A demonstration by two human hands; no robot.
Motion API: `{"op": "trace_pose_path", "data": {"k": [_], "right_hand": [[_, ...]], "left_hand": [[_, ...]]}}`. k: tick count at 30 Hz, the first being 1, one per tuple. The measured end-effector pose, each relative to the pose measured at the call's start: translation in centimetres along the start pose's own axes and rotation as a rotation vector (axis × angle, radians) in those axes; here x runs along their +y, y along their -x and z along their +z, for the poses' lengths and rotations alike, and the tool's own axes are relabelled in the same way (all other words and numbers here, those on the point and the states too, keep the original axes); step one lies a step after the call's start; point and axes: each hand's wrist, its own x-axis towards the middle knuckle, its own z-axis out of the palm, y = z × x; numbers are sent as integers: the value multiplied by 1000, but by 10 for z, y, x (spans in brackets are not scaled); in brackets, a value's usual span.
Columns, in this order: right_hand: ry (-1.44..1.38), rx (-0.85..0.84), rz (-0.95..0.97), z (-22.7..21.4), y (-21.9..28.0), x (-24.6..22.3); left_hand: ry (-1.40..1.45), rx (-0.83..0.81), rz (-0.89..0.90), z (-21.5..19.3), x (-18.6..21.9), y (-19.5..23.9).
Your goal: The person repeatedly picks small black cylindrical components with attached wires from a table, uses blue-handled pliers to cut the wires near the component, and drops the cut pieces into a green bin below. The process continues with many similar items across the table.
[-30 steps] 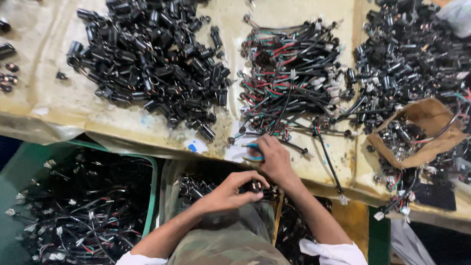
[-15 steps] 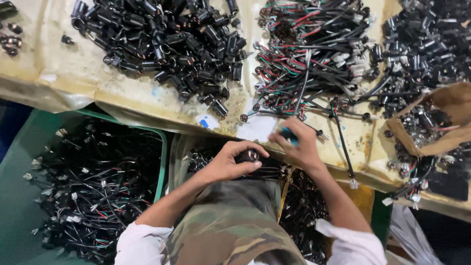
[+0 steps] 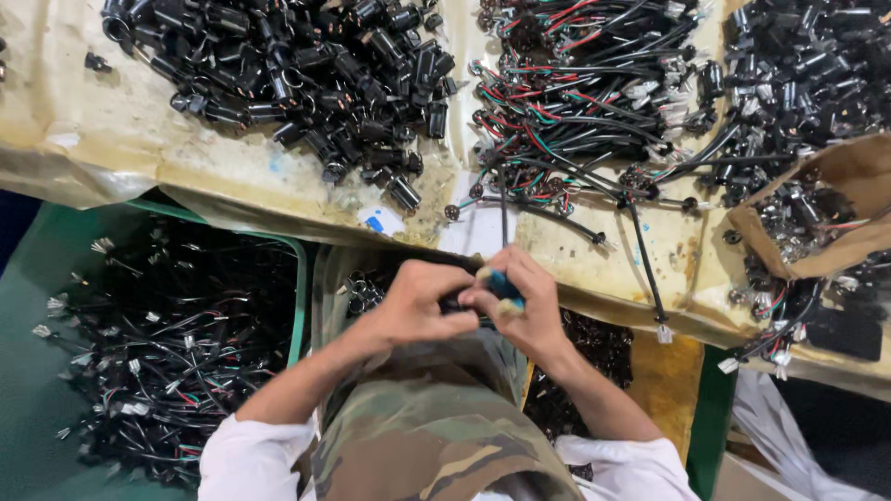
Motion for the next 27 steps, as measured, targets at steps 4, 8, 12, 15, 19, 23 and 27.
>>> {"op": "trace_pose_path", "data": {"k": [4, 8, 12, 15, 19, 23, 27], "right_hand": [[-1034, 36, 16, -14, 36, 8], [-1604, -228, 146, -12, 51, 4], [-1461, -105, 172, 2, 67, 9], [-1310, 19, 80, 4, 71, 29], [-1390, 166, -59, -10, 41, 71], [21, 290, 115, -51, -34, 121], [849, 186, -67, -67, -59, 128]], "left_hand": [[-106, 4, 101, 25, 19, 18], [-133, -49, 205, 47, 31, 38], [-34, -32, 113, 50, 33, 40], [-81, -22, 116, 37, 33, 14], [-285, -52, 132, 1, 37, -18], [188, -175, 76, -42, 42, 8], [627, -319, -104, -51, 10, 39]]}}
